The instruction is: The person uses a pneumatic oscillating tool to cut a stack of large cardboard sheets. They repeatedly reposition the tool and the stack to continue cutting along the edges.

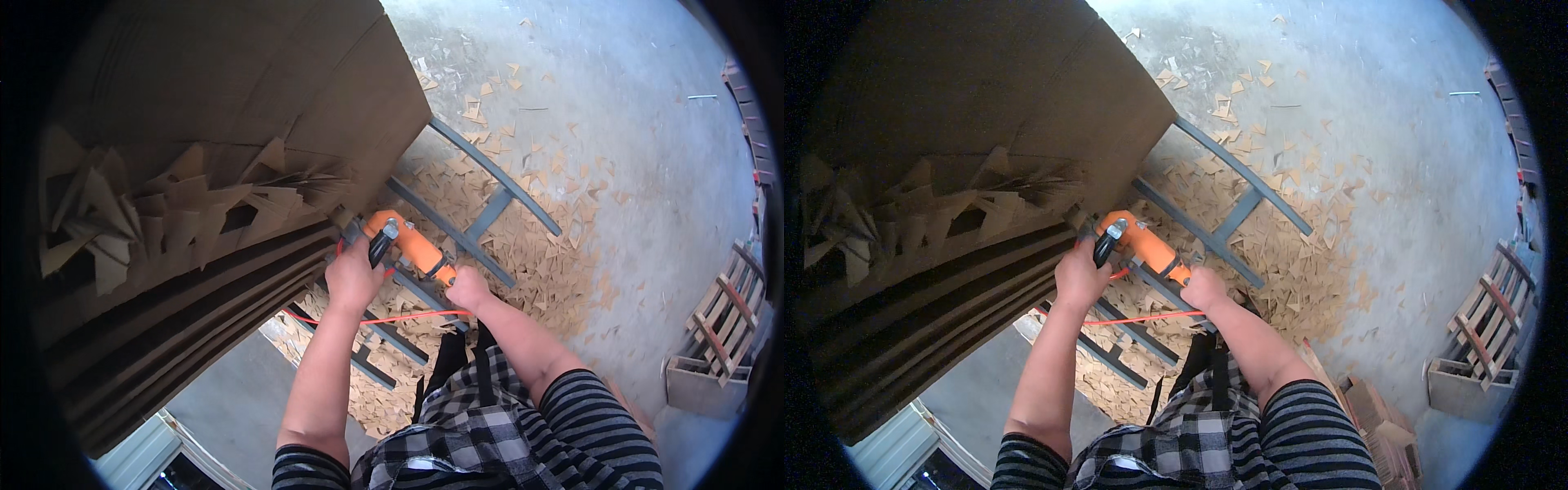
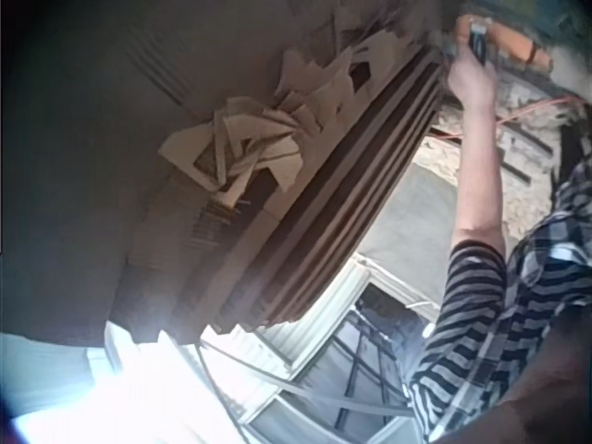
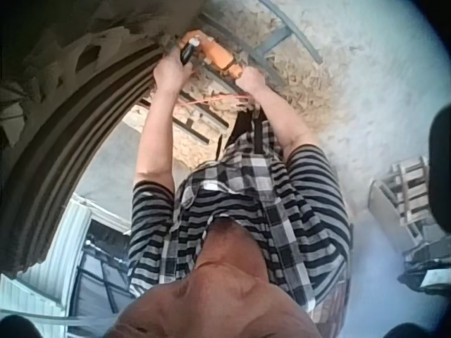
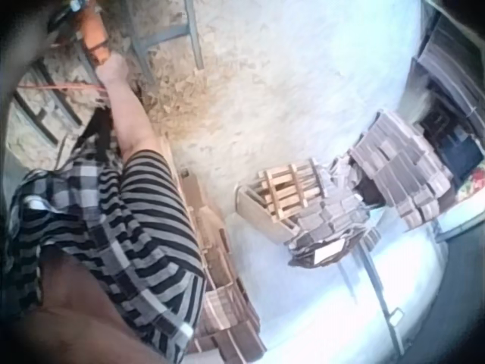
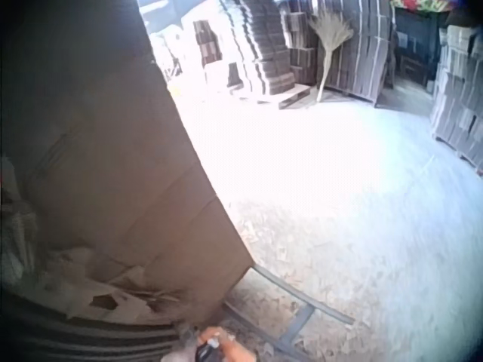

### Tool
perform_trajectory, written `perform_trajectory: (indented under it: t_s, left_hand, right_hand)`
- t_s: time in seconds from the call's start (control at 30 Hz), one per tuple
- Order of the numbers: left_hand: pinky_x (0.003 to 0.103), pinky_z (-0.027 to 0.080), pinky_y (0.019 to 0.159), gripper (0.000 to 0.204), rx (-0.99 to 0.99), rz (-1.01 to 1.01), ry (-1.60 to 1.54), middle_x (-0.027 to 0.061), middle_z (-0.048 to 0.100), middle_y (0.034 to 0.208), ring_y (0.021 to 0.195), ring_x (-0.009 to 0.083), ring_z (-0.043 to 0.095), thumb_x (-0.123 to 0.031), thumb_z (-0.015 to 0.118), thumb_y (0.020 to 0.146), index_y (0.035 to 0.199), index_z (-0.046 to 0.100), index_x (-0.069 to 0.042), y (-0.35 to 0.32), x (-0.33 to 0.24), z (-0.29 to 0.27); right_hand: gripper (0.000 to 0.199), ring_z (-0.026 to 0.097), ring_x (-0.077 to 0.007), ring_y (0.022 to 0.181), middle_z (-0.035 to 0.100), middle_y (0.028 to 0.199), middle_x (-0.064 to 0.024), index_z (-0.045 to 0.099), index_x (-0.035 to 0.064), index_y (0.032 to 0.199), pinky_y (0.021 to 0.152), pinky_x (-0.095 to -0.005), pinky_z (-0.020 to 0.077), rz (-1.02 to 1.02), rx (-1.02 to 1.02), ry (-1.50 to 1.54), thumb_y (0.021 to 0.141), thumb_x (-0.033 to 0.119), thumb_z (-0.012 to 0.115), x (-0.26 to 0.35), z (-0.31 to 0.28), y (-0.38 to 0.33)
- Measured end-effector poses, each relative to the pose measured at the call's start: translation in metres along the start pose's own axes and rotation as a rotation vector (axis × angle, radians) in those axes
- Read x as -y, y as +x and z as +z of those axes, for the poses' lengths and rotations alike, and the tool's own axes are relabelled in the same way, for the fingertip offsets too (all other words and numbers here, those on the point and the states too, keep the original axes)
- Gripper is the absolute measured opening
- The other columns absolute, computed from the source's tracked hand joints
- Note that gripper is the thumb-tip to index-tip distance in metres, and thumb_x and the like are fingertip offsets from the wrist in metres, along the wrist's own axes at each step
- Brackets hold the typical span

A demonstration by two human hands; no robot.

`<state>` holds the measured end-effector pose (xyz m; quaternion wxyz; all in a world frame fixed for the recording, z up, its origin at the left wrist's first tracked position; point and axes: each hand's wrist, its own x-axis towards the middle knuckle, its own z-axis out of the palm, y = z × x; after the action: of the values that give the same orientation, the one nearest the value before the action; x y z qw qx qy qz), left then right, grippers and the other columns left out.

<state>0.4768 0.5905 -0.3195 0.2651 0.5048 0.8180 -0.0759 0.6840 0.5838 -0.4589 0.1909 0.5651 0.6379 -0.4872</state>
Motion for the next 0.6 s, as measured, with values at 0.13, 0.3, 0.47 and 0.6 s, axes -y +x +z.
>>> perform_trajectory:
  t_s: [0.13, 0.3, 0.47, 0.6]
  left_hand:
    - [0.046, 0.048, 0.068, 0.025, -0.032, 0.002, -0.063, 0.0188, 0.062, 0.077, 0.077, 0.0380, 0.060, -0.018, 0.064, 0.069, 0.089, 0.053, -0.006, 0.014, 0.004, 0.015]
    - [0.046, 0.047, 0.068, 0.023, 0.001, 0.005, -0.129, 0.0197, 0.061, 0.077, 0.077, 0.0394, 0.059, -0.016, 0.062, 0.069, 0.088, 0.054, -0.006, 0.021, 0.006, 0.024]
    - [0.045, 0.048, 0.068, 0.022, 0.009, -0.007, -0.187, 0.0206, 0.061, 0.076, 0.077, 0.0388, 0.060, -0.014, 0.062, 0.069, 0.088, 0.056, -0.005, 0.004, 0.005, 0.027]
    - [0.044, 0.048, 0.067, 0.020, -0.001, -0.034, -0.167, 0.0195, 0.061, 0.073, 0.075, 0.0375, 0.060, -0.014, 0.062, 0.069, 0.086, 0.056, -0.004, -0.004, 0.008, 0.023]
  right_hand:
    - [0.034, 0.062, -0.0332, 0.088, 0.064, 0.091, -0.0191, 0.060, 0.0022, 0.100, 0.078, -0.0411, 0.0504, -0.028, -0.049, 0.006, 0.068, 0.014, 0.060, -0.007, -0.001, 0.009]
    - [0.033, 0.062, -0.0339, 0.086, 0.064, 0.088, -0.0197, 0.060, 0.0018, 0.098, 0.077, -0.0416, 0.0507, -0.062, -0.023, -0.023, 0.067, 0.014, 0.060, -0.024, 0.009, 0.019]
    - [0.030, 0.062, -0.0349, 0.086, 0.064, 0.087, -0.0205, 0.060, 0.0014, 0.093, 0.076, -0.0419, 0.0506, -0.109, -0.035, -0.041, 0.066, 0.014, 0.061, -0.029, 0.014, 0.008]
    - [0.030, 0.062, -0.0351, 0.084, 0.064, 0.086, -0.0200, 0.060, 0.0011, 0.093, 0.075, -0.0425, 0.0503, -0.129, -0.052, -0.021, 0.067, 0.016, 0.063, -0.025, 0.020, 0.007]
